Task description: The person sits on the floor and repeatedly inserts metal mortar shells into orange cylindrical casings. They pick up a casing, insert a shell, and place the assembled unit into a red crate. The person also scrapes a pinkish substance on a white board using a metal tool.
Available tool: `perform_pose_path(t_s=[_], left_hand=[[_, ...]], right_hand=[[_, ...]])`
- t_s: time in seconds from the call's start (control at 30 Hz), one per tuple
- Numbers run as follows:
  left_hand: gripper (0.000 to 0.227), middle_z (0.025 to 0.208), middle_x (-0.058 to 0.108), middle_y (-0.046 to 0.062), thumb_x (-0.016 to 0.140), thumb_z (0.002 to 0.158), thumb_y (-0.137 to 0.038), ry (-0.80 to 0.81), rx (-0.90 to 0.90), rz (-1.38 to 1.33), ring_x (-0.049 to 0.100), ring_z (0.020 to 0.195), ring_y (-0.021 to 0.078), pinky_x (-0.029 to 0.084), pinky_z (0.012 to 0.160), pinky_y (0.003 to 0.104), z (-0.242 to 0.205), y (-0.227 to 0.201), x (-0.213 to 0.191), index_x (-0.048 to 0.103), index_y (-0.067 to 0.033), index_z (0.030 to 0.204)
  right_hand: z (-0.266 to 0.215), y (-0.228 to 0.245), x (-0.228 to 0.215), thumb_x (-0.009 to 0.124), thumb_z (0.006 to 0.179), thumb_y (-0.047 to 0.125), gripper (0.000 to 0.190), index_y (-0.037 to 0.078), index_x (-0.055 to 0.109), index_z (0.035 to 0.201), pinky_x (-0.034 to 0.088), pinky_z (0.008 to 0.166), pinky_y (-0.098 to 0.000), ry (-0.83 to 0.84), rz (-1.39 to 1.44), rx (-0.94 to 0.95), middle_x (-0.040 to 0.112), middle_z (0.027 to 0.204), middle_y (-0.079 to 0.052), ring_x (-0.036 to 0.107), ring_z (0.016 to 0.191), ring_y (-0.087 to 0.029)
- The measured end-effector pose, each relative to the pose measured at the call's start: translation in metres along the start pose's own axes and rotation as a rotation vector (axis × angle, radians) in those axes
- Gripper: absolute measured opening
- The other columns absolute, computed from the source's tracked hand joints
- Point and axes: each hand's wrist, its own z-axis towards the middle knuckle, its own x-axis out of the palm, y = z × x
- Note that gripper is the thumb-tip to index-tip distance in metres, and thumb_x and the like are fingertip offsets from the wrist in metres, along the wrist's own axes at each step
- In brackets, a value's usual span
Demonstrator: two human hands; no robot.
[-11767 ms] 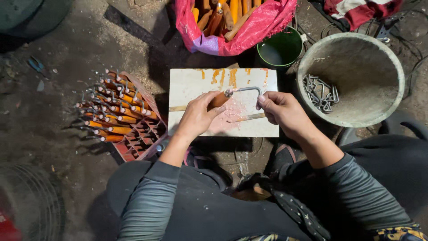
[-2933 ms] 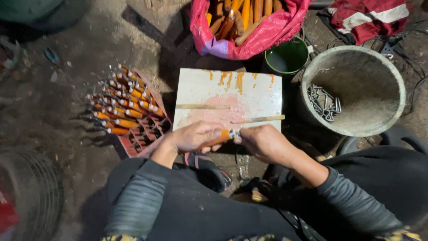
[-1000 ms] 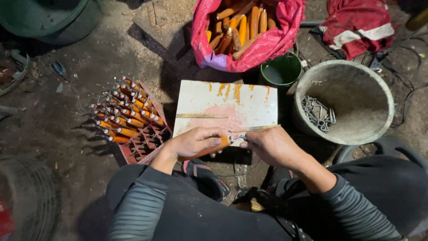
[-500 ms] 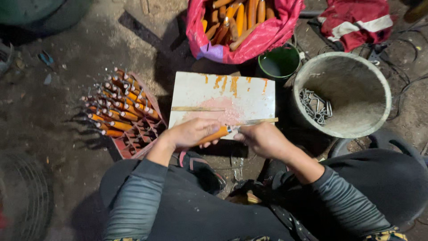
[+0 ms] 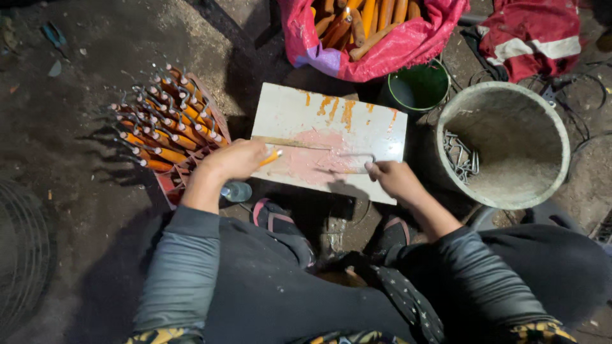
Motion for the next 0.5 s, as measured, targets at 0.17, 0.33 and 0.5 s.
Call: perform_pose_path(t_s=[0.17, 0.33, 0.5], left_hand=[[0.04, 0.102, 0.068, 0.026, 0.051, 0.105, -0.038, -0.203, -0.072, -0.224, 0.066, 0.097, 0.0451, 0.052, 0.081, 0.05, 0.0, -0.025, -0.007, 0.062, 0.0006, 0.106], [0.04, 0.101, 0.068, 0.027, 0.049, 0.106, -0.037, -0.27, -0.084, -0.24, 0.064, 0.097, 0.0469, 0.052, 0.081, 0.05, 0.0, -0.053, -0.023, 0.06, 0.001, 0.105], [0.034, 0.101, 0.069, 0.027, 0.048, 0.107, -0.035, -0.309, -0.162, -0.284, 0.065, 0.098, 0.0469, 0.05, 0.082, 0.052, 0.001, -0.063, -0.024, 0.059, -0.0028, 0.112]], right_hand=[[0.032, -0.031, 0.055, 0.057, 0.099, 0.047, 0.045, 0.007, 0.078, 0.097, 0.051, 0.074, -0.0512, -0.19, -0.252, -0.037, 0.07, 0.083, -0.024, 0.067, 0.081, -0.043], [0.046, -0.045, 0.081, 0.057, 0.1, 0.051, 0.055, 0.0, 0.075, 0.093, 0.053, 0.072, -0.0469, -0.065, -0.051, -0.002, 0.072, 0.079, -0.021, 0.07, 0.075, -0.035], [0.034, -0.018, 0.097, 0.059, 0.099, 0.051, 0.055, -0.003, 0.072, 0.092, 0.045, 0.055, -0.0397, 0.046, 0.136, 0.145, 0.062, 0.064, -0.013, 0.058, 0.056, -0.024]])
